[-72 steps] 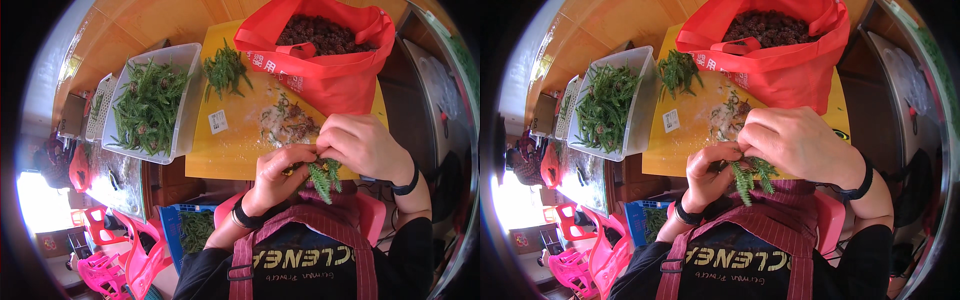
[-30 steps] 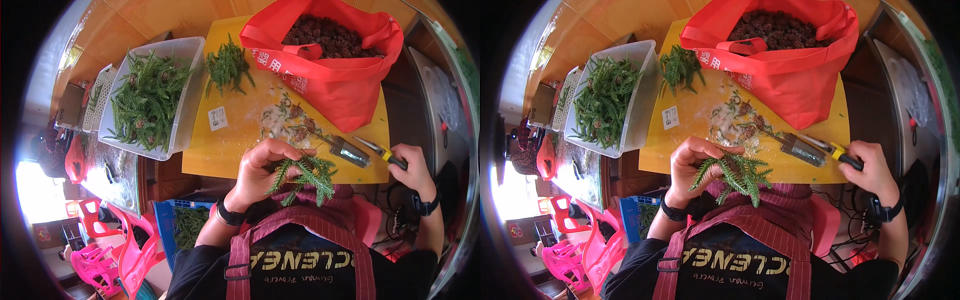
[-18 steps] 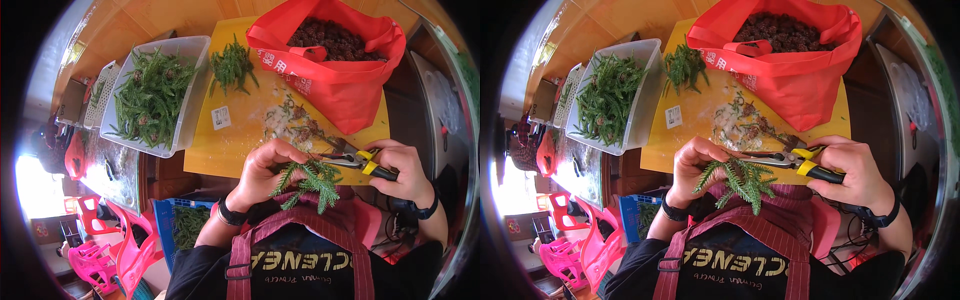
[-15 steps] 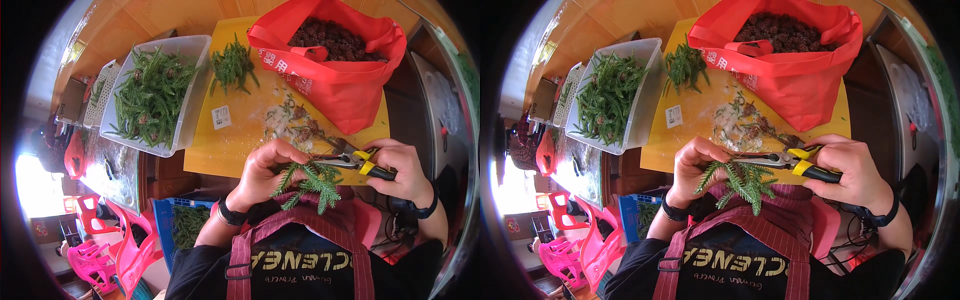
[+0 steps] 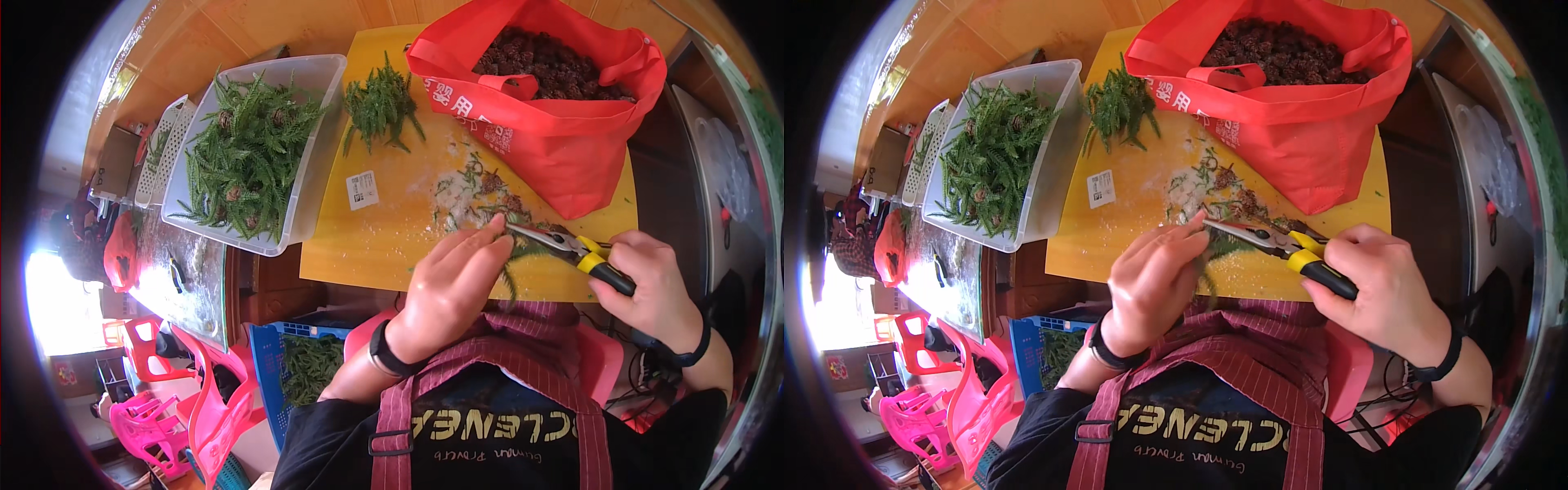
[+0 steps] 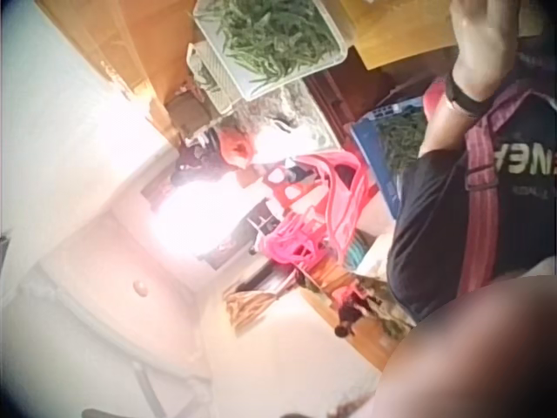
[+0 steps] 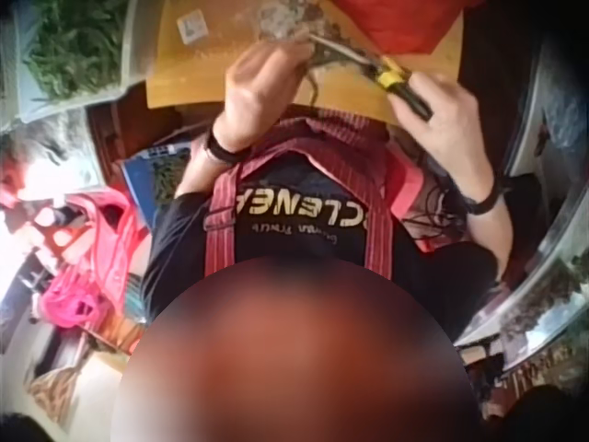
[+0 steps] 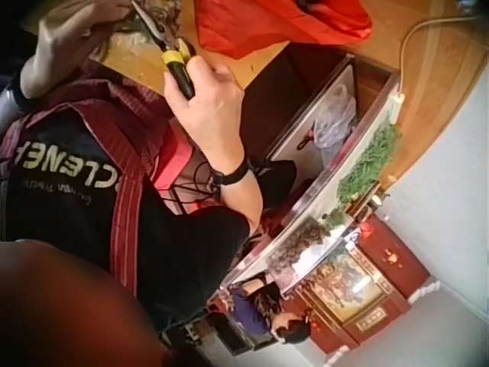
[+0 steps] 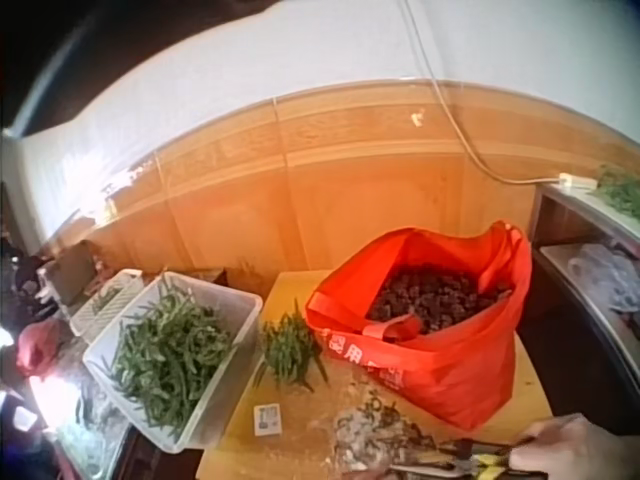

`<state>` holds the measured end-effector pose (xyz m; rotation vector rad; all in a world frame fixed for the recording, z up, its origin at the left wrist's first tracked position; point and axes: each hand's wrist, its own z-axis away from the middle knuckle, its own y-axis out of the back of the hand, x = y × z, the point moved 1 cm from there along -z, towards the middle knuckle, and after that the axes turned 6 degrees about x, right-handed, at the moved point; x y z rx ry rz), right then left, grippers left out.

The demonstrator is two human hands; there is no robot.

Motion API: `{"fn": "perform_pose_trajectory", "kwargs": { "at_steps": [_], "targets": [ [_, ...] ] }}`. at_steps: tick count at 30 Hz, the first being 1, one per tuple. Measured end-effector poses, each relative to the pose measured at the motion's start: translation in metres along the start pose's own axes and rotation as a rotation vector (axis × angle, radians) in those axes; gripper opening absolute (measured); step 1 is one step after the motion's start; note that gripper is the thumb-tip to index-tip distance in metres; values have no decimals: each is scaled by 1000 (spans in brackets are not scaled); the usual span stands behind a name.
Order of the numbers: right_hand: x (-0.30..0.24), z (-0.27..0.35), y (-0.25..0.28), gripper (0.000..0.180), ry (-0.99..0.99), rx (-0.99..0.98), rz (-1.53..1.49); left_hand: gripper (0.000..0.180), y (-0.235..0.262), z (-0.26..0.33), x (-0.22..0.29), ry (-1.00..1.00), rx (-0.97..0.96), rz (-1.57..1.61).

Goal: Trimming small branches and leaves from plant material using scissors at a workstation.

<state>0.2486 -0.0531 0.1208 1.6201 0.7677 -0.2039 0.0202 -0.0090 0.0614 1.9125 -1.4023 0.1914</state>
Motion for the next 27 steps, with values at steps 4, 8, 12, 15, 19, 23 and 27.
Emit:
{"fn": "perform_pose_trajectory", "kwargs": {
  "at_steps": [4, 8, 12, 15, 19, 23, 27],
  "targets": [
    [-5, -1, 3, 28, -248, -152, -15, 25, -3, -2, -2, -31, -50, -120],
    [7, 2, 10, 30, -152, -114, -151, 24, 10, 1, -18, 279, -154, 377],
    [18, -2, 9, 35, -4, -146, -259, 24, 11, 7, -25, 630, -160, 1112],
    [26, -4, 3, 35, 76, -162, -266, 25, 7, 11, -31, 661, -243, 1308],
    [32, -6, -6, 35, 99, -163, -323, 28, 7, 14, -34, 849, -301, 1370],
    [34, -7, -12, 34, 133, -123, -354, 29, 4, 14, -34, 869, -322, 1509],
    [33, -6, -10, 33, 162, -105, -331, 29, 9, 12, -36, 895, -366, 1444]
  ]
}}
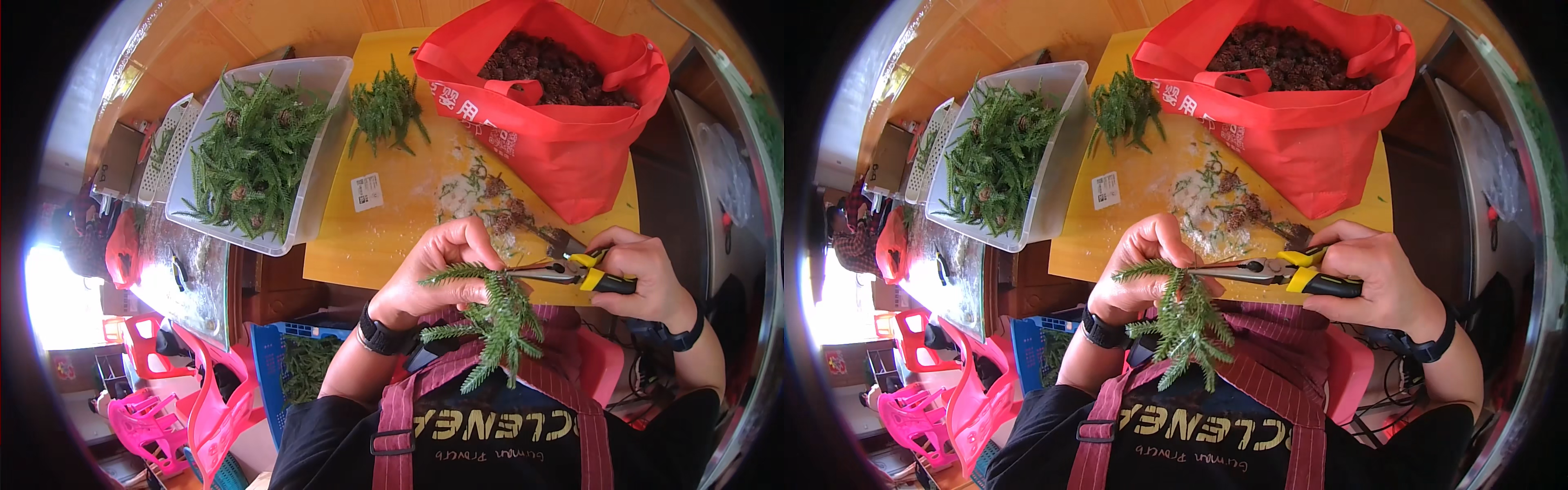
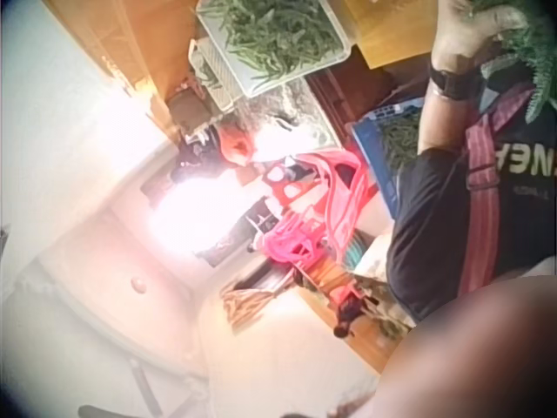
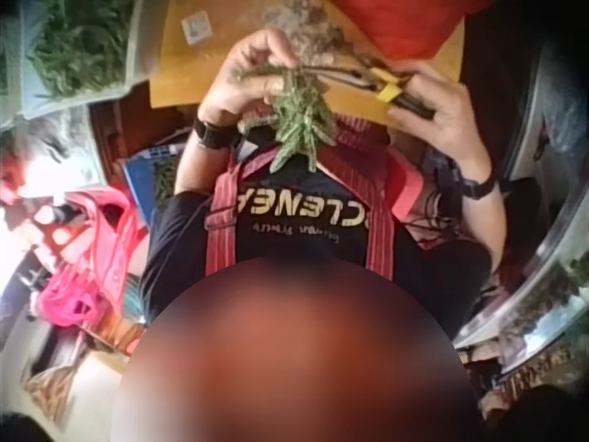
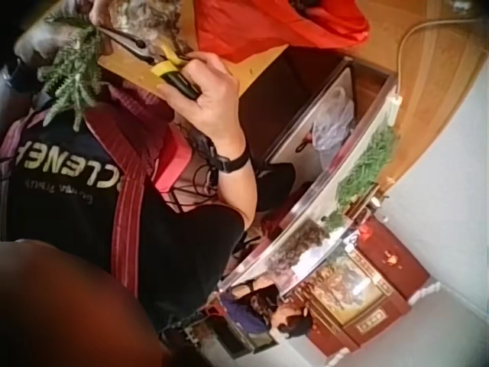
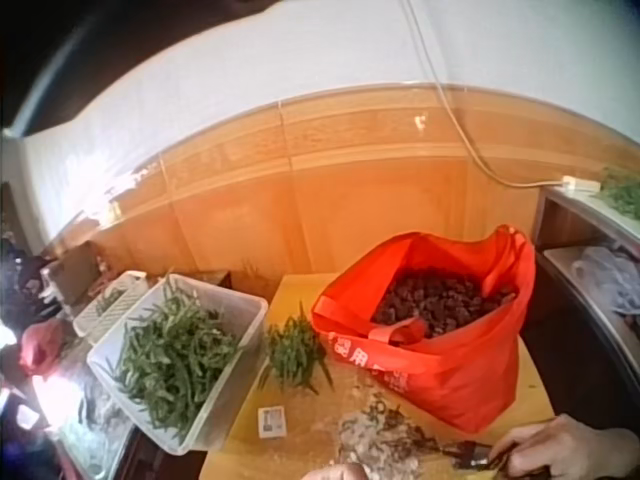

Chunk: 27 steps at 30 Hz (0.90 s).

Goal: Trimming small branches and leaves from plant material using scissors at a workstation.

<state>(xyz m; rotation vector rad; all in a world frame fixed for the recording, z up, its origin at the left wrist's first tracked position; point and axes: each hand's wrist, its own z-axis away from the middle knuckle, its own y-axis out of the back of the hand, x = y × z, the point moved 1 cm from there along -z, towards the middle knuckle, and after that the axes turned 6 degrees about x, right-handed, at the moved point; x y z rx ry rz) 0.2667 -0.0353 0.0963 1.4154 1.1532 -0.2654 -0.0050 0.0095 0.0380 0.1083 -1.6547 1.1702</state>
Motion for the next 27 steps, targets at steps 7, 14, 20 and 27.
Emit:
{"fn": "perform_pose_trajectory", "kwargs": {
  "at_steps": [7, 14, 20, 27],
  "targets": [
    [-15, 2, 9, 29, -182, -6, 106, 21, -14, 0, 11, -203, 149, -337],
    [-37, -5, -3, 26, -271, 88, 303, 26, -43, -8, 10, -835, 382, -1501],
    [-31, 3, 4, 26, -440, 24, 99, 20, -25, -3, 5, -610, 401, -1135],
    [-20, 9, 5, 29, -399, 42, 28, 21, -22, 0, 3, -407, 364, -765]
  ]
}}
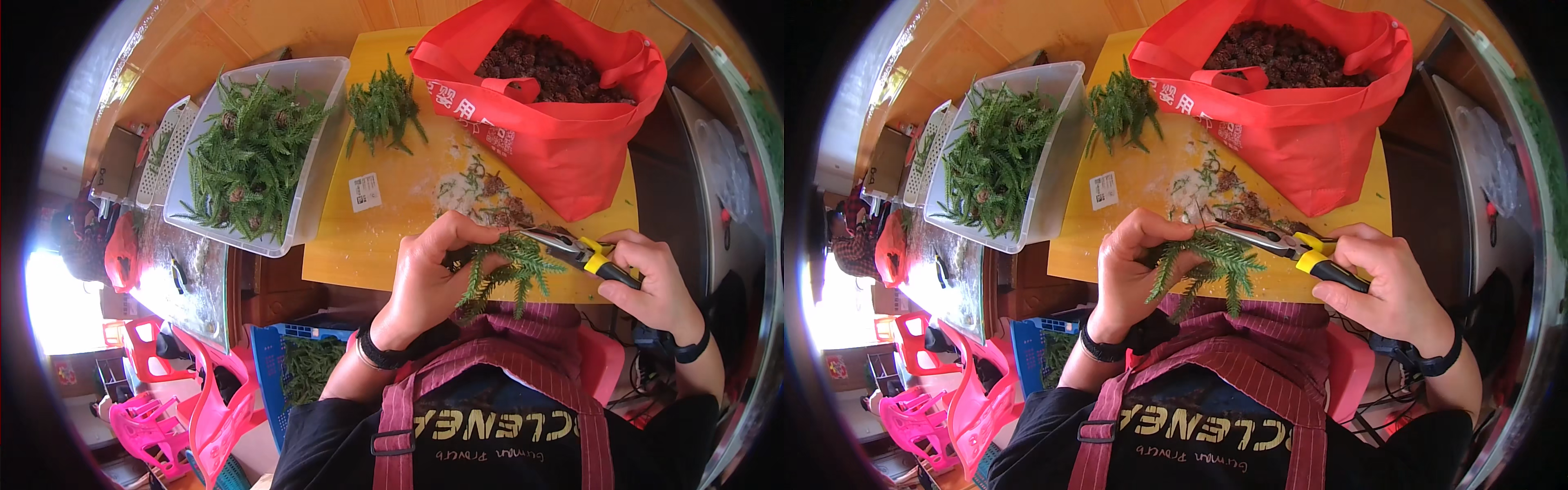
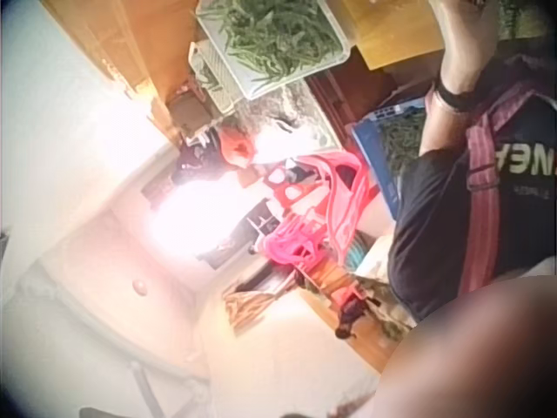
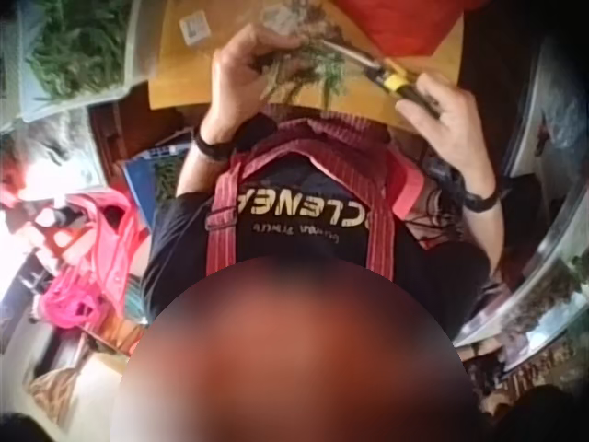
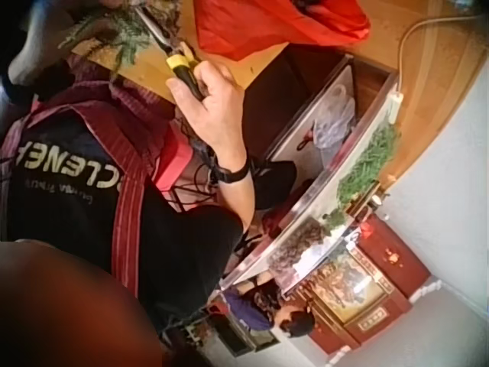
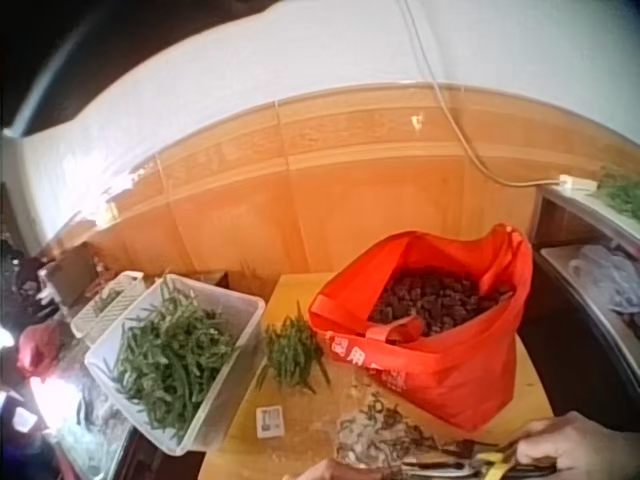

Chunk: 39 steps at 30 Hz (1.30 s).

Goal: Trimming small branches and leaves from plant material using scissors at a workstation.

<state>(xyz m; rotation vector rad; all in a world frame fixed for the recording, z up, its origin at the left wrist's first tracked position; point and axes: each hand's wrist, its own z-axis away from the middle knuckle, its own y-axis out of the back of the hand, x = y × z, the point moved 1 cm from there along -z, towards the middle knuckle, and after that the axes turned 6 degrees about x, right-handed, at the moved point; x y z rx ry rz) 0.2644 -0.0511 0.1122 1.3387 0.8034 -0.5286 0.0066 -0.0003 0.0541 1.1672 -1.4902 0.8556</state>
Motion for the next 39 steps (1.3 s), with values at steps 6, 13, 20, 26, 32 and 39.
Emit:
{"fn": "perform_pose_trajectory", "kwargs": {
  "at_steps": [6, 13, 20, 26, 32, 39],
  "targets": [
    [3, -3, -3, 28, 110, 18, 17, 21, -2, 2, -1, 12, 20, 11],
    [-2, -4, -8, 26, 123, 47, 92, 24, -4, 1, 6, -78, 4, -200],
    [-9, -4, -27, 24, 21, 118, 239, 22, -19, -6, 0, -467, 58, -707],
    [37, -2, -24, 23, -32, 172, -65, 21, 5, -8, -17, -177, 11, -343],
    [83, -11, -39, 28, 4, 236, 324, 21, 11, -2, -16, -54, -147, 55],
    [83, -19, -42, 21, 278, 289, 567, 22, 7, -3, -9, 72, -225, 375]
  ]
}}
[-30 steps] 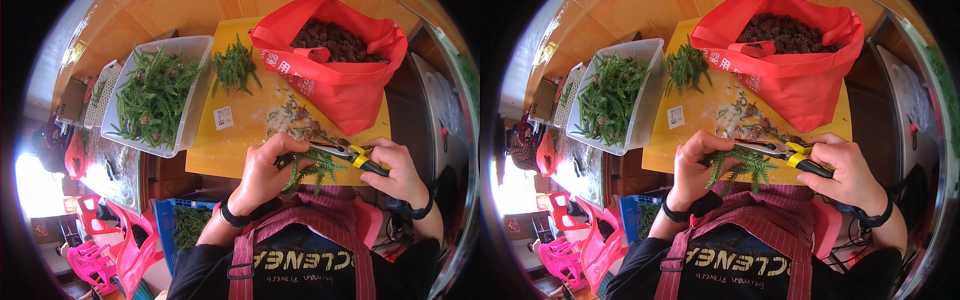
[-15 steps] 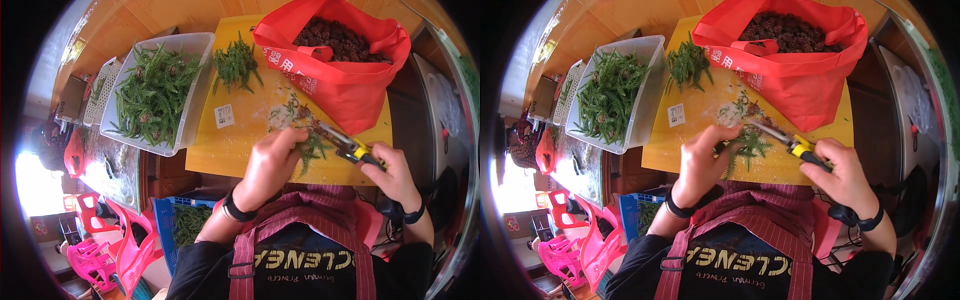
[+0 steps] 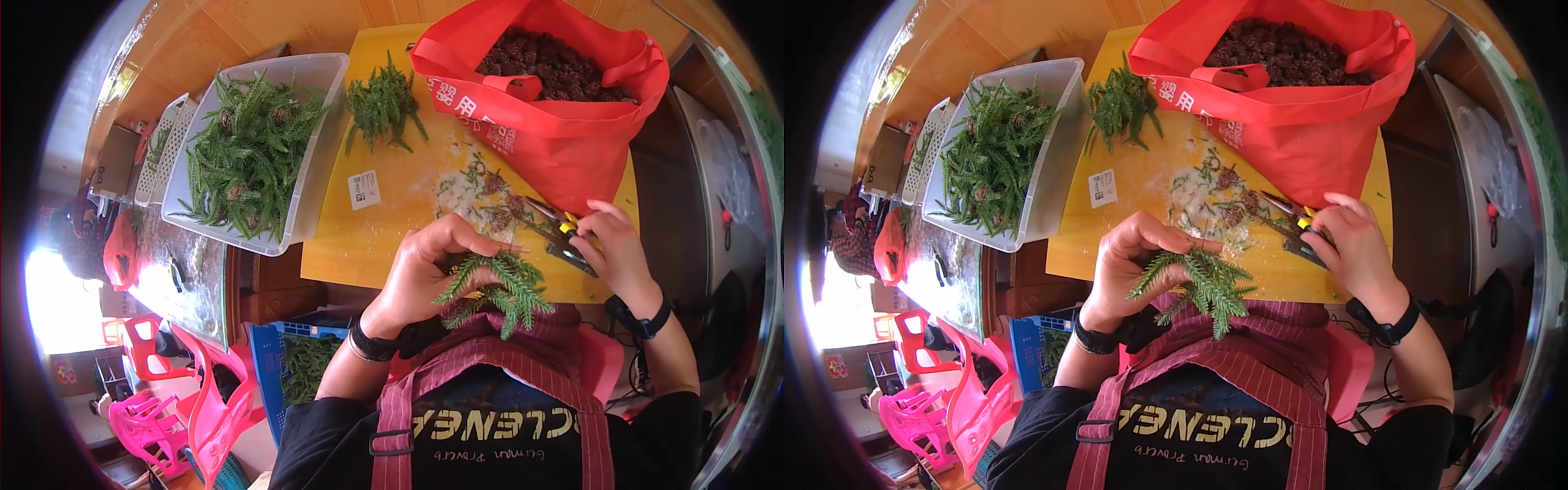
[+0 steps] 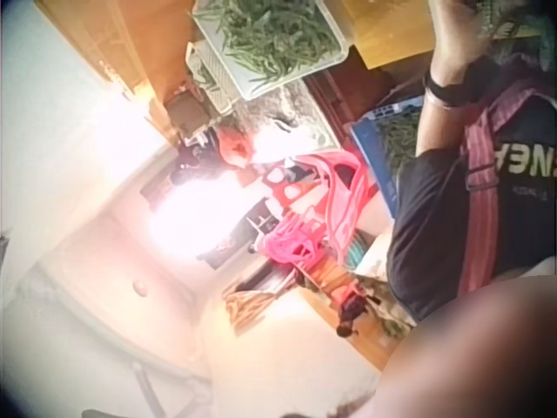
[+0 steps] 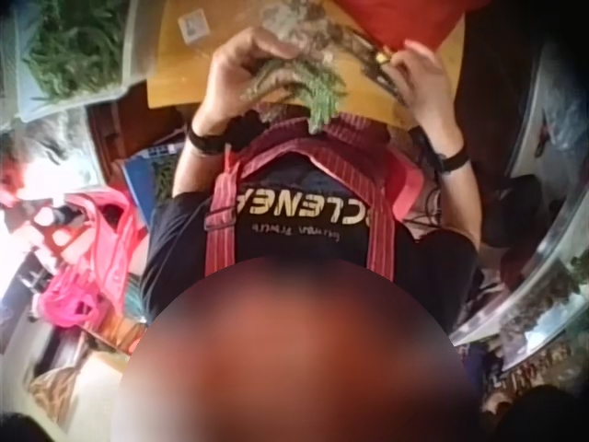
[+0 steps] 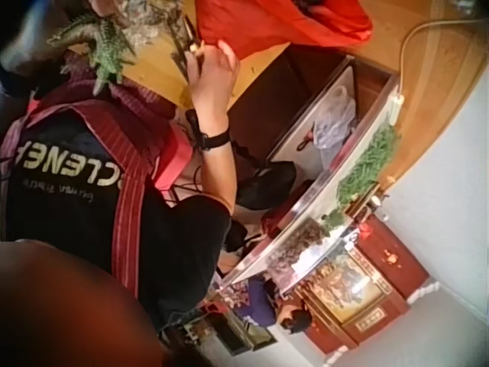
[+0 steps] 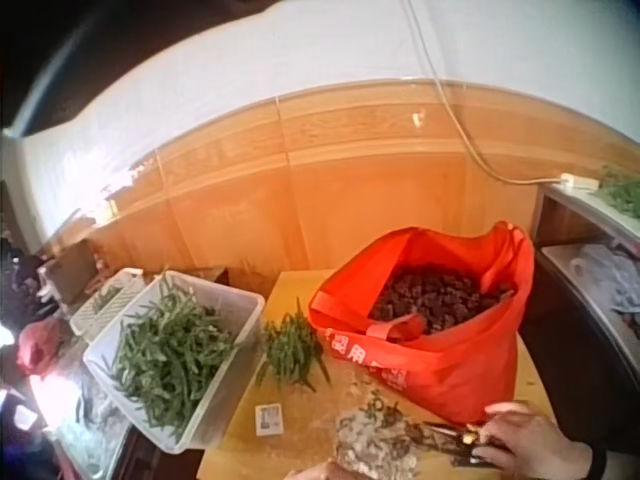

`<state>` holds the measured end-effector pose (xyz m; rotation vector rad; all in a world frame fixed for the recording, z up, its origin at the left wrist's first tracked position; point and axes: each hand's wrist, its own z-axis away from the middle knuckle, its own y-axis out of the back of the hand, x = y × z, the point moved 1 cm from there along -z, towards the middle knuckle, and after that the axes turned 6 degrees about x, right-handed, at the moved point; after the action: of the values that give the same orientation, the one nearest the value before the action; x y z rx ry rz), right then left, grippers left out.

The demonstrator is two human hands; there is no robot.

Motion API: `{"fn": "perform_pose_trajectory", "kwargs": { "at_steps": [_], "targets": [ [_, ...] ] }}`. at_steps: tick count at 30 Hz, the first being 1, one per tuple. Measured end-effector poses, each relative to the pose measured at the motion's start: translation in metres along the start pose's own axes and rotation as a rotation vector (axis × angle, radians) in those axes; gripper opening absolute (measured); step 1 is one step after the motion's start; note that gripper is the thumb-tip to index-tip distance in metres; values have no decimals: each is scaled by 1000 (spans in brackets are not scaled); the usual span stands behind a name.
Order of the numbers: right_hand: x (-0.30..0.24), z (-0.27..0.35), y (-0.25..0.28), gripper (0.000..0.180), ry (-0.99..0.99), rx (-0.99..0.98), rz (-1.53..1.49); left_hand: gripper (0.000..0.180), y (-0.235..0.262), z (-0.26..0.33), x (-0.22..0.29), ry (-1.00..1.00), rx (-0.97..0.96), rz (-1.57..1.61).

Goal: Trimming small branches and leaves from plant material using scissors at a workstation.

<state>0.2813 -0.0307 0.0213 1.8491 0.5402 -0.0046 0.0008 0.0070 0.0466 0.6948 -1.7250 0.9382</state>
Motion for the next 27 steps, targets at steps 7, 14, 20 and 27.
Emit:
{"fn": "perform_pose_trajectory", "kwargs": {
  "at_steps": [7, 14, 20, 27],
  "targets": [
    [-73, -65, 53, 25, 400, 66, -493, 18, -7, 0, 3, -9, -113, -46],
    [-77, -75, 56, 19, 540, -31, -477, 17, -11, 1, 9, 31, -155, -98],
    [-86, -74, 58, 18, 403, 13, -340, 22, -19, -3, 24, -42, -80, -471],
    [-80, -73, 59, 18, 99, -294, -290, 25, -31, -3, 21, -563, -14, -984]
  ]
}}
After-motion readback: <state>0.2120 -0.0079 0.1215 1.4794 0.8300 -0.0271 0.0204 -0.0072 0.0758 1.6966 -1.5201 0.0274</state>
